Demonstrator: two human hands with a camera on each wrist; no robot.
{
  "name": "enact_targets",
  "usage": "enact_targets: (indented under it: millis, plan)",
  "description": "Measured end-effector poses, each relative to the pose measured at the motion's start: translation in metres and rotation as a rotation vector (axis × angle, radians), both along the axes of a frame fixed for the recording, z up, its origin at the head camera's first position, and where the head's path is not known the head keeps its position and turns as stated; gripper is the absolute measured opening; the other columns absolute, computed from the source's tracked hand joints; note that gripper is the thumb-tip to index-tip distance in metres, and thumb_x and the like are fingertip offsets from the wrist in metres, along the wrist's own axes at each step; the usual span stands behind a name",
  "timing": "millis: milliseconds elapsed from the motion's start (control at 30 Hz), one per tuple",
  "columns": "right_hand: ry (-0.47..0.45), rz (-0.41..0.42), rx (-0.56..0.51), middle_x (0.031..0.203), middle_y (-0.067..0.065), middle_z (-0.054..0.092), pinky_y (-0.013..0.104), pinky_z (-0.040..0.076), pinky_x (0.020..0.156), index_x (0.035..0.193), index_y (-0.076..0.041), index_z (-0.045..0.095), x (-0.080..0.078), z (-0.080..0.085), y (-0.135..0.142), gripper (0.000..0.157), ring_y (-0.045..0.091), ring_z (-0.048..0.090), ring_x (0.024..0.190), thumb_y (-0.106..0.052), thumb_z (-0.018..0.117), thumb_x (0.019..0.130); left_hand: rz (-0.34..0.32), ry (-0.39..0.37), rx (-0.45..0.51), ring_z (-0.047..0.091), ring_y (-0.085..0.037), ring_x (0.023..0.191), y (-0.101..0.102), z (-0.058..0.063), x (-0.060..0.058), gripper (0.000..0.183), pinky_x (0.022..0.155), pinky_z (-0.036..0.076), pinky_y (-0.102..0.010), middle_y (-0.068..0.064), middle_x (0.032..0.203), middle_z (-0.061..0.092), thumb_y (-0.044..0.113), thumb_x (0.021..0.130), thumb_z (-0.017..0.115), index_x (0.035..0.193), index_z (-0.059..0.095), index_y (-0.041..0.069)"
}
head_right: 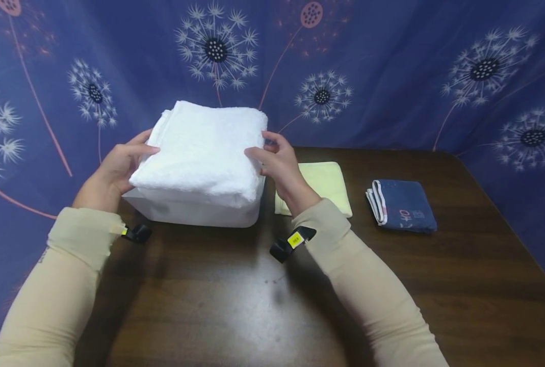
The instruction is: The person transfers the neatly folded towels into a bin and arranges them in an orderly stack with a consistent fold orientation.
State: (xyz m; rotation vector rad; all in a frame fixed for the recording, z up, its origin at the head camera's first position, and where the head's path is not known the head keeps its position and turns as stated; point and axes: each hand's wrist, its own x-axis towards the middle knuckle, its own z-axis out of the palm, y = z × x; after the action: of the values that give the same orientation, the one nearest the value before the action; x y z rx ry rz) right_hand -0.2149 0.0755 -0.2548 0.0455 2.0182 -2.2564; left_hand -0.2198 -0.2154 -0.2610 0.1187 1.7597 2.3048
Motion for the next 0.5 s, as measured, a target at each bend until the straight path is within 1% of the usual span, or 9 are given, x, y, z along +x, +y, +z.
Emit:
enact_targets:
  millis: [200,367,500]
  plan:
    - [-0.016,0.008,0.03,0.121,0.011,0.044,0.039,0.045,0.083,0.134,-0.014,0.044,-0.004,0.002,-0.004,0.056,0.024,0.048,0.108,-0.01,0.067,0.083,0.008,-0.014,-0.003,0.05,-0.016,0.106,-0.005,0.003,-0.001,0.064,0.076,0.05,-0.026,-0.007,0.136,0.033,0.002,0.09,0.045,0.148,0.02,0.017]
    - [-0.022,0.006,0.046,0.118,0.01,0.044,0.037,0.046,0.08,0.134,-0.014,0.045,-0.007,0.002,-0.009,0.056,0.023,0.048,0.107,-0.01,0.067,0.083,0.017,-0.042,-0.001,0.049,-0.016,0.106,-0.01,0.004,-0.002,0.065,0.076,0.05,-0.027,-0.005,0.137,0.033,0.003,0.09,0.047,0.148,0.021,0.019]
    - [-0.031,0.011,0.026,0.118,0.011,0.044,0.037,0.047,0.079,0.134,-0.014,0.044,-0.008,0.001,-0.013,0.057,0.023,0.048,0.106,-0.008,0.067,0.083,0.021,-0.057,-0.003,0.051,-0.016,0.104,-0.013,0.003,-0.004,0.065,0.075,0.05,-0.027,-0.004,0.136,0.033,0.004,0.09,0.047,0.148,0.022,0.019]
